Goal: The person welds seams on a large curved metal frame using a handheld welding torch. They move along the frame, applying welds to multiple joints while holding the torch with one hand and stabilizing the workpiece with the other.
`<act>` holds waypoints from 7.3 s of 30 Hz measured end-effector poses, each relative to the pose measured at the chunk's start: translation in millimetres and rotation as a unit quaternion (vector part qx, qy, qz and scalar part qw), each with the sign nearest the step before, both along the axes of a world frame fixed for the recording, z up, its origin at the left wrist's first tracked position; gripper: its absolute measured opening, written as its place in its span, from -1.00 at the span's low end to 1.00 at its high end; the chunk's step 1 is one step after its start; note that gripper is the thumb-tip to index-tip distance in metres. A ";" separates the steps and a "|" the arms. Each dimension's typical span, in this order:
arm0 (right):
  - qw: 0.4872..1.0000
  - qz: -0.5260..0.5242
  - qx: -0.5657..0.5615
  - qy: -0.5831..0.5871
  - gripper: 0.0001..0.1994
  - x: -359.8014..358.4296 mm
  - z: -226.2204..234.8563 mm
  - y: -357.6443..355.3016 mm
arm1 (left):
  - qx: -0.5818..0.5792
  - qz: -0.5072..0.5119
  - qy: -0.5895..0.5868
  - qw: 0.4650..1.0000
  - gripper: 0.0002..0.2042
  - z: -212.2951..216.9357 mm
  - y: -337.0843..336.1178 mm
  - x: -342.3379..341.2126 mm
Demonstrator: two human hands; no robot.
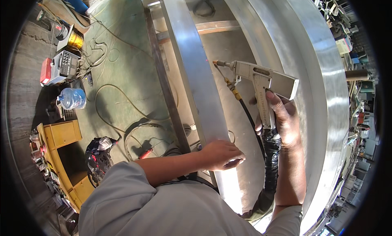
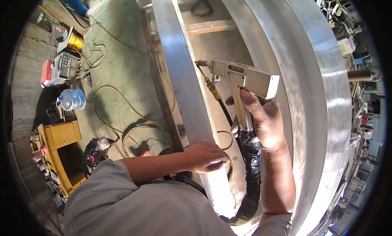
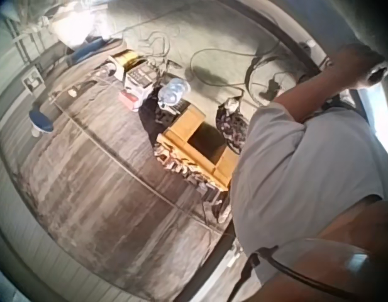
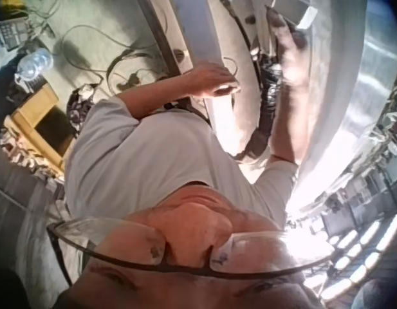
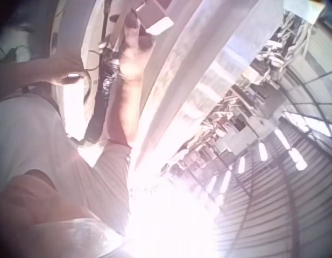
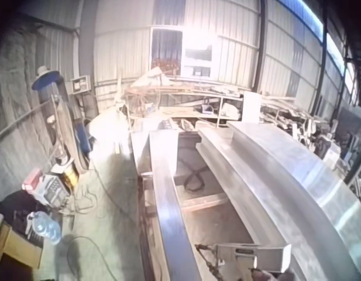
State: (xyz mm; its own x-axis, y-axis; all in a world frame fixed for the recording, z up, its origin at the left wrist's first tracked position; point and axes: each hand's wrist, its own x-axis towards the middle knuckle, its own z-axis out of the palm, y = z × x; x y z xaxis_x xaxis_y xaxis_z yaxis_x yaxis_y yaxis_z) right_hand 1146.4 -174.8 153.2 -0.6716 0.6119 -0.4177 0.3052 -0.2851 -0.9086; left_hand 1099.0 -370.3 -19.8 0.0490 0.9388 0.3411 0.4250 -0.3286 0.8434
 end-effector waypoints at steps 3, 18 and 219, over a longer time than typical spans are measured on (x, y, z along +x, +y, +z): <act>1.000 0.013 0.000 -0.001 -0.50 -5.4 -5.7 4.3 | 0.045 0.025 -0.013 0.999 -0.77 -1.4 -0.3 0.9; 0.999 0.018 0.027 -0.015 -0.46 -12.3 -9.1 4.6 | 0.059 0.020 -0.030 0.998 -0.74 6.4 -0.2 0.9; 0.999 0.022 -0.002 -0.046 -0.46 95.4 13.2 -54.4 | -0.038 -0.010 0.059 0.997 -0.88 15.1 -4.1 13.4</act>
